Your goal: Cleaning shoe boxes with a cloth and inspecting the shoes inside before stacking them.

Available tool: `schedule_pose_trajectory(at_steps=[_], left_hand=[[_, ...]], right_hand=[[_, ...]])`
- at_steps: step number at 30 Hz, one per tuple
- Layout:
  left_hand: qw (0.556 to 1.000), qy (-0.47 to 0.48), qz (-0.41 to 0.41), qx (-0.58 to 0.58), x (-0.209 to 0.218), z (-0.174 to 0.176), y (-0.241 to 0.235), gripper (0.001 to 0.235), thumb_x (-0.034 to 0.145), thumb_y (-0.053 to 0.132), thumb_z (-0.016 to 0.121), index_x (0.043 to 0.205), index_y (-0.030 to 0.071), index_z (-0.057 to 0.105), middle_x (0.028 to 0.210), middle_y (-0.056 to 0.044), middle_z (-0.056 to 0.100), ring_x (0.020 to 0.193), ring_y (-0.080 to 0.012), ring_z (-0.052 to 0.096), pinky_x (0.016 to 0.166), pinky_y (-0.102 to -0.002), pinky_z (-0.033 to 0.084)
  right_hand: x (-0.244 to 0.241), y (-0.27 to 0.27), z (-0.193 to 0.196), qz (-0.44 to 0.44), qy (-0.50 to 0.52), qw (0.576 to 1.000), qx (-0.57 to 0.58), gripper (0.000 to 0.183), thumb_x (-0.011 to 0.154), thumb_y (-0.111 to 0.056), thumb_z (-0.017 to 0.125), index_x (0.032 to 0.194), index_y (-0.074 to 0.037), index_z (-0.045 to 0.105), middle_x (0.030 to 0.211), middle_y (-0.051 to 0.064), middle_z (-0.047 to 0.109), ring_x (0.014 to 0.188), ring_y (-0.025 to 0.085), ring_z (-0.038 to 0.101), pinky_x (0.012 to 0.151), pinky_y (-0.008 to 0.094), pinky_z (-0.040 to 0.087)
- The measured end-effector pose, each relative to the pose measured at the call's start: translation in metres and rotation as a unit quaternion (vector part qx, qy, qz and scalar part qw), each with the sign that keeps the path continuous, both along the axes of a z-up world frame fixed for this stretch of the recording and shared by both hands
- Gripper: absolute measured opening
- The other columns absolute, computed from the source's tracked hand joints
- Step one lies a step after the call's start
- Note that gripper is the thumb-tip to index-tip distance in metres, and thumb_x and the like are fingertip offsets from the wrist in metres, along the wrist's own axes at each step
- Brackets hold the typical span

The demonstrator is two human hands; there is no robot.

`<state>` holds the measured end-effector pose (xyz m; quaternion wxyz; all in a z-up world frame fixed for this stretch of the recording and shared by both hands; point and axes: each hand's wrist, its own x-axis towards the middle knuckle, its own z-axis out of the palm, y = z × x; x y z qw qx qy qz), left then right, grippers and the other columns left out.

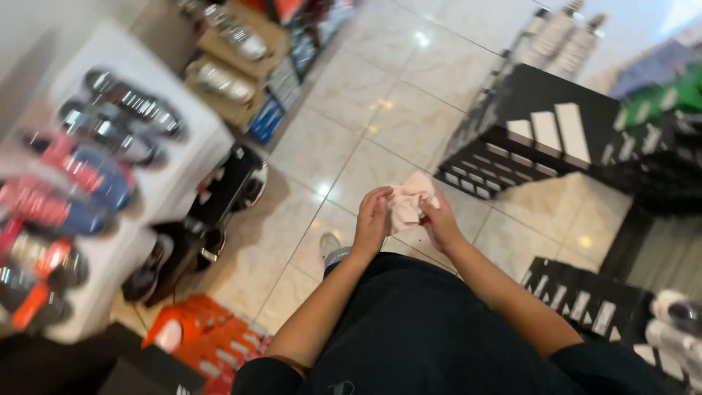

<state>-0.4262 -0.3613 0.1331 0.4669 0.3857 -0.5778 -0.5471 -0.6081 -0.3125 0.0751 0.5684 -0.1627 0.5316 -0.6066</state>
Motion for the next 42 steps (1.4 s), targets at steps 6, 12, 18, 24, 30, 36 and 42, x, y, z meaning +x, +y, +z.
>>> schedule_pose_trajectory(at_steps=[6,12,18,24,30,36,42], left_hand=[[0.990,-0.043,-0.129,0.031,-0.129,-0.038,-0.064,0.032,0.111,0.024,0.047,0.118,0.002,0.069,0.115,-0.021,0.066,0.119,-0.0386,0.060,0.109,-0.046,0.041],[0.976,-0.087,-0.183,0.074,-0.267,-0.053,-0.158,0.033,0.111,0.029,0.049,0.122,0.005,0.068,0.118,-0.022,0.066,0.120,-0.0349,0.059,0.110,-0.046,0.040],[0.952,-0.162,-0.196,0.170,-0.394,-0.122,-0.245,0.041,0.109,0.033,0.049,0.137,0.004,0.056,0.137,-0.027,0.057,0.134,-0.0435,0.051,0.114,-0.050,0.038],[0.919,-0.188,-0.203,0.279,-0.473,-0.141,-0.275,0.058,0.110,0.041,0.045,0.156,0.008,0.033,0.153,-0.028,0.043,0.141,-0.0507,0.042,0.118,-0.058,0.034],[0.904,-0.217,-0.205,0.306,-0.489,-0.132,-0.267,0.059,0.111,0.048,0.032,0.159,0.014,0.036,0.160,-0.024,0.039,0.147,-0.0429,0.037,0.122,-0.050,0.032],[0.906,-0.323,-0.161,0.223,-0.514,-0.120,-0.245,0.059,0.111,0.041,0.036,0.161,0.010,0.030,0.158,-0.027,0.039,0.144,-0.0441,0.041,0.119,-0.052,0.035],[0.855,-0.465,-0.124,0.195,-0.521,-0.128,-0.237,0.061,0.105,0.038,0.045,0.162,0.028,0.025,0.154,-0.016,0.049,0.134,-0.0390,0.054,0.111,-0.055,0.044]], right_hand=[[-0.147,0.014,0.049,-0.222,0.299,0.928,0.001,0.045,0.097,-0.017,0.070,0.140,-0.018,0.058,0.114,0.004,0.060,0.101,0.015,0.055,0.088,0.035,0.053],[-0.273,-0.020,0.051,-0.221,0.561,0.798,0.018,0.067,0.092,-0.015,0.075,0.149,0.001,0.045,0.151,0.030,0.037,0.146,0.047,0.034,0.123,0.056,0.019],[-0.329,-0.106,0.012,-0.053,0.554,0.795,0.242,0.073,0.095,-0.044,0.069,0.156,-0.013,0.044,0.167,0.025,0.017,0.152,0.053,0.010,0.118,0.073,0.006],[-0.351,-0.199,-0.052,0.000,0.668,0.666,0.332,0.088,0.084,-0.043,0.074,0.161,-0.017,0.039,0.166,0.030,0.015,0.151,0.056,0.017,0.114,0.077,0.019],[-0.388,-0.149,-0.086,0.041,0.750,0.647,0.134,0.058,0.087,-0.068,0.056,0.109,-0.016,0.068,0.158,0.011,0.047,0.145,0.036,0.042,0.117,0.057,0.028],[-0.493,-0.128,-0.102,-0.035,0.736,0.623,0.261,0.082,0.075,-0.021,0.080,0.151,-0.014,0.049,0.162,0.021,0.029,0.147,0.045,0.025,0.114,0.065,0.029],[-0.468,-0.237,-0.060,0.080,0.758,0.641,0.090,0.074,0.084,-0.049,0.066,0.152,-0.025,0.053,0.160,0.012,0.043,0.148,0.039,0.035,0.120,0.060,0.021]])
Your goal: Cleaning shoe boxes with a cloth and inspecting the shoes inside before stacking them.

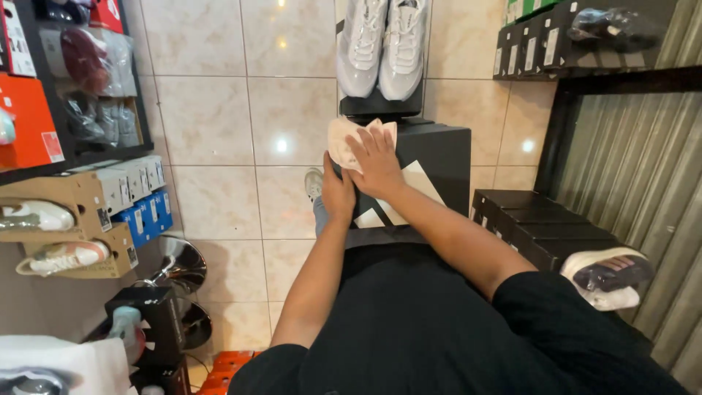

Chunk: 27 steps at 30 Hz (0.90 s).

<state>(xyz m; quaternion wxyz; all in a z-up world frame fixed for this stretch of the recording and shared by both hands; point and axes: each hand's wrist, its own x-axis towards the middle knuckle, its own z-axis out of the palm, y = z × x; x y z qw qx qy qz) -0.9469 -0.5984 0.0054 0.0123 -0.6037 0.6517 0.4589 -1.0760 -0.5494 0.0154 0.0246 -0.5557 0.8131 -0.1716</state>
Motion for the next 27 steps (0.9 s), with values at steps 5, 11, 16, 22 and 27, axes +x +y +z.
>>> schedule_pose_trajectory(at_steps=[5,11,16,22,27], left_hand=[[1.000,0.003,0.029,0.001,-0.001,-0.005,-0.004,0.062,0.104,0.061,0.043,0.156,0.028,0.039,0.146,-0.016,0.058,0.130,-0.0392,0.059,0.104,-0.053,0.049],[1.000,0.005,0.025,0.016,-0.002,-0.007,-0.003,0.062,0.104,0.060,0.042,0.158,0.030,0.036,0.149,-0.014,0.055,0.131,-0.0389,0.057,0.105,-0.055,0.048],[1.000,-0.002,0.015,0.011,0.001,-0.014,0.001,0.059,0.106,0.059,0.038,0.158,0.030,0.037,0.149,-0.011,0.055,0.134,-0.0357,0.056,0.106,-0.053,0.048],[0.999,0.044,0.018,0.007,-0.006,0.000,-0.010,0.057,0.109,0.051,0.040,0.158,0.022,0.038,0.153,-0.015,0.050,0.138,-0.0383,0.051,0.110,-0.052,0.044],[0.998,0.053,0.025,-0.010,-0.004,0.006,-0.005,0.058,0.109,0.049,0.040,0.159,0.020,0.037,0.154,-0.017,0.049,0.140,-0.0370,0.049,0.115,-0.050,0.040]], right_hand=[[-0.108,0.027,-0.073,-0.134,-0.208,0.928,0.278,0.062,0.087,-0.075,0.059,0.121,-0.024,0.072,0.111,0.006,0.076,0.109,0.032,0.071,0.089,0.049,0.053],[-0.185,0.029,-0.048,-0.108,-0.363,0.787,0.487,0.076,0.090,-0.053,0.047,0.139,0.004,0.061,0.148,0.026,0.055,0.142,0.043,0.046,0.120,0.053,0.033],[-0.067,-0.088,0.013,-0.016,-0.386,0.810,0.441,0.080,0.091,-0.061,0.039,0.139,-0.002,0.060,0.139,0.025,0.059,0.135,0.040,0.052,0.113,0.051,0.039],[-0.159,0.019,-0.046,-0.047,-0.279,0.846,0.451,0.077,0.094,-0.070,0.042,0.139,-0.011,0.063,0.138,0.019,0.065,0.133,0.039,0.057,0.108,0.057,0.042],[-0.171,0.099,-0.067,-0.191,-0.155,0.876,0.416,0.070,0.092,-0.071,0.041,0.127,-0.019,0.072,0.120,0.010,0.074,0.118,0.035,0.066,0.090,0.056,0.052]])
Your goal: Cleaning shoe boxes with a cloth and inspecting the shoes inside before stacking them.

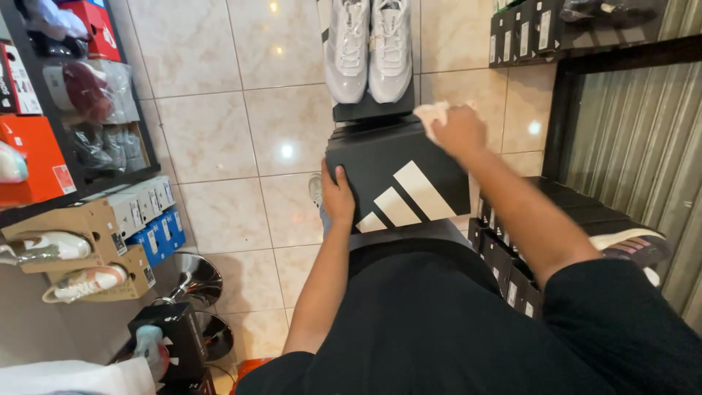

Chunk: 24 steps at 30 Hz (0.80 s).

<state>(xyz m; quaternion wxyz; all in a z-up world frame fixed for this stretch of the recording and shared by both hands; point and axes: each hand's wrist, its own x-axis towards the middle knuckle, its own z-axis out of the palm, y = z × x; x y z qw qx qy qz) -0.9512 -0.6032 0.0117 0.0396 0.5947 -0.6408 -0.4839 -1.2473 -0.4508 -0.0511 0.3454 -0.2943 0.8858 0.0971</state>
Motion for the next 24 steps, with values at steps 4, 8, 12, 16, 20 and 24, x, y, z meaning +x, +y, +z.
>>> schedule_pose_trajectory(at_steps=[4,8,12,16,20,24], left_hand=[[0.996,0.093,0.013,0.003,-0.001,-0.005,-0.001,0.058,0.112,0.045,0.030,0.160,0.013,0.035,0.158,-0.022,0.042,0.145,-0.0397,0.041,0.120,-0.050,0.034],[0.985,0.172,0.023,0.020,0.000,-0.007,-0.007,0.057,0.113,0.042,0.025,0.158,0.009,0.038,0.156,-0.023,0.045,0.146,-0.0385,0.040,0.122,-0.049,0.032],[0.988,0.150,-0.014,0.011,0.002,0.005,-0.002,0.057,0.114,0.042,0.027,0.158,0.008,0.038,0.157,-0.023,0.043,0.146,-0.0379,0.040,0.122,-0.048,0.031],[0.994,0.107,-0.017,0.019,0.005,0.005,-0.004,0.054,0.113,0.040,0.030,0.160,0.014,0.034,0.153,-0.024,0.047,0.142,-0.0418,0.043,0.121,-0.052,0.034],[0.995,0.100,-0.014,0.001,0.008,-0.015,-0.007,0.054,0.112,0.045,0.032,0.159,0.019,0.038,0.148,-0.024,0.054,0.136,-0.0445,0.050,0.116,-0.054,0.039],[0.996,0.084,0.000,0.013,0.005,-0.015,-0.008,0.055,0.111,0.050,0.031,0.159,0.025,0.036,0.144,-0.022,0.058,0.133,-0.0434,0.054,0.114,-0.053,0.042]], right_hand=[[0.129,-0.025,0.030,0.133,0.164,0.906,-0.367,0.057,0.090,-0.031,0.068,0.141,-0.007,0.062,0.148,0.026,0.050,0.140,0.055,0.033,0.115,0.066,0.023],[0.226,0.004,0.074,0.276,-0.036,0.878,-0.390,0.062,0.092,-0.048,0.043,0.148,-0.023,0.050,0.169,0.008,0.030,0.154,0.043,0.021,0.121,0.064,0.017],[0.159,0.073,0.047,0.391,0.048,0.803,-0.448,0.053,0.099,-0.042,0.037,0.143,-0.024,0.059,0.155,0.006,0.051,0.147,0.039,0.039,0.127,0.056,0.020],[0.123,0.052,0.027,0.140,0.146,0.935,-0.291,0.070,0.094,-0.057,0.044,0.159,-0.032,0.042,0.170,0.012,0.023,0.154,0.047,0.015,0.120,0.065,0.013],[0.187,-0.023,0.052,0.233,0.124,0.922,-0.283,0.061,0.084,-0.050,0.065,0.142,-0.033,0.063,0.164,0.007,0.042,0.155,0.045,0.021,0.120,0.068,0.016],[0.224,0.043,0.040,0.252,0.078,0.889,-0.374,0.067,0.092,-0.062,0.036,0.156,-0.044,0.037,0.171,-0.001,0.025,0.158,0.032,0.016,0.124,0.055,0.006]])
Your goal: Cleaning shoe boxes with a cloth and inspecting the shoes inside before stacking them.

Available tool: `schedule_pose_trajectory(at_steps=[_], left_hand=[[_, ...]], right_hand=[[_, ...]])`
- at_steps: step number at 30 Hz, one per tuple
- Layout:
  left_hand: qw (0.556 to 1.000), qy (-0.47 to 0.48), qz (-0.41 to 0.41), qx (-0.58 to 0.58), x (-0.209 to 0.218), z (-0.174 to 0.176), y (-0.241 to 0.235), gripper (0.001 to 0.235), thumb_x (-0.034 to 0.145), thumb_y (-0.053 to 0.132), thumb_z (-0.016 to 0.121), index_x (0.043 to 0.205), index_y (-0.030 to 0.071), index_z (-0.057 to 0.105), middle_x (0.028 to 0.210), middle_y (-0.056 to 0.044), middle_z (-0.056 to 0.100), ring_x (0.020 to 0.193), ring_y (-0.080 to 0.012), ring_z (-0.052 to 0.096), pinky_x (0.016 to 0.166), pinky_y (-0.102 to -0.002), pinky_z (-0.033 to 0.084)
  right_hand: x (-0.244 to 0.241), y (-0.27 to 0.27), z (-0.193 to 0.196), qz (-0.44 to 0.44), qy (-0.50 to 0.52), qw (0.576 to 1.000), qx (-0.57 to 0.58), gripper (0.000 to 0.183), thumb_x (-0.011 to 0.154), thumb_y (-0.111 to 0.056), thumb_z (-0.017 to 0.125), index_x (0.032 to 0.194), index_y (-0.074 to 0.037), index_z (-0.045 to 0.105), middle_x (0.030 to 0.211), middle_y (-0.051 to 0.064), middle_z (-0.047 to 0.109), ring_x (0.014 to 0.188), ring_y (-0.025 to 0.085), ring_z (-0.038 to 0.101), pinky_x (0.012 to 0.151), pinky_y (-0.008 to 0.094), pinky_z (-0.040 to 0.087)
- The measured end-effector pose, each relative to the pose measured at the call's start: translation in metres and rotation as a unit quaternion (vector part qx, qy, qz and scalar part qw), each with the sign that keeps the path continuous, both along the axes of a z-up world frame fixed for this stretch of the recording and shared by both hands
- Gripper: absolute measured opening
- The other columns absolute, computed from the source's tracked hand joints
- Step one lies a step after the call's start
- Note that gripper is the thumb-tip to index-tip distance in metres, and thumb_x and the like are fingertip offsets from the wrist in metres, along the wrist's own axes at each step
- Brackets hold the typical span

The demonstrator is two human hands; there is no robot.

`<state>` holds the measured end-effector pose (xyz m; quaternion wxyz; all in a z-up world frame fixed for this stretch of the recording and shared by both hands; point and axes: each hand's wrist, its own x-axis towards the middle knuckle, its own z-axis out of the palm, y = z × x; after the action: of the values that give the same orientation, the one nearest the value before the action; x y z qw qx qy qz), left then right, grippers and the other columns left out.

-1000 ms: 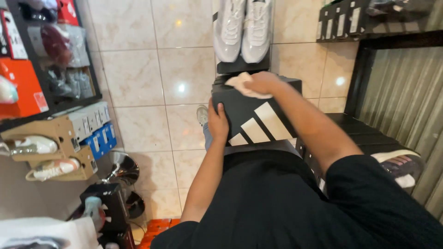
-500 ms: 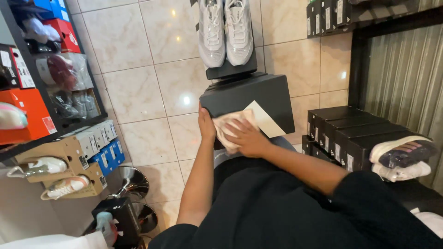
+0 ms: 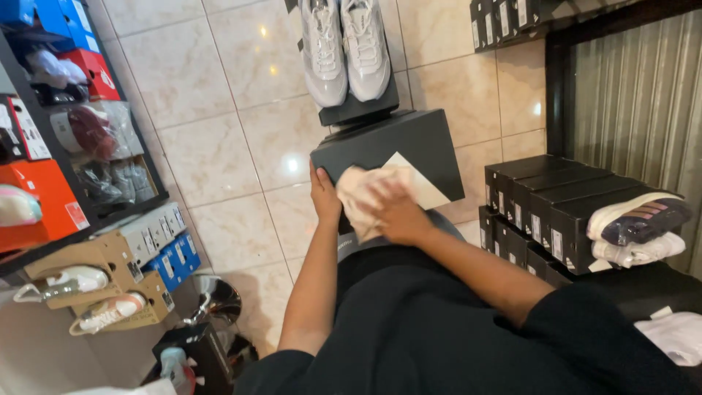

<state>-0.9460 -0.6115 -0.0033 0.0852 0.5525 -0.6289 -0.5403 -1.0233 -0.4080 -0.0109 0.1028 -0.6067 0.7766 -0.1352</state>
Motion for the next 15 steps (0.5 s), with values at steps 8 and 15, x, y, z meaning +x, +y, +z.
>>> schedule_pose_trajectory(at_steps=[8,15], left_hand=[[0.997,-0.079,-0.016,0.014,-0.006,0.022,0.005,0.055,0.109,0.050,0.039,0.159,0.028,0.034,0.134,-0.031,0.062,0.127,-0.0497,0.057,0.109,-0.056,0.046],[0.995,-0.091,-0.004,0.039,-0.002,0.007,0.002,0.065,0.102,0.063,0.049,0.160,0.039,0.031,0.143,-0.025,0.058,0.134,-0.0434,0.054,0.111,-0.052,0.046]], right_hand=[[-0.165,0.040,-0.069,-0.518,-0.315,0.791,0.076,0.096,0.069,-0.059,0.090,0.148,-0.026,0.046,0.147,0.003,0.056,0.137,0.025,0.051,0.111,0.042,0.045],[-0.144,0.080,-0.062,-0.485,-0.486,0.727,-0.005,0.046,0.094,-0.042,0.076,0.133,-0.020,0.067,0.111,0.007,0.073,0.105,0.022,0.070,0.090,0.043,0.054]])
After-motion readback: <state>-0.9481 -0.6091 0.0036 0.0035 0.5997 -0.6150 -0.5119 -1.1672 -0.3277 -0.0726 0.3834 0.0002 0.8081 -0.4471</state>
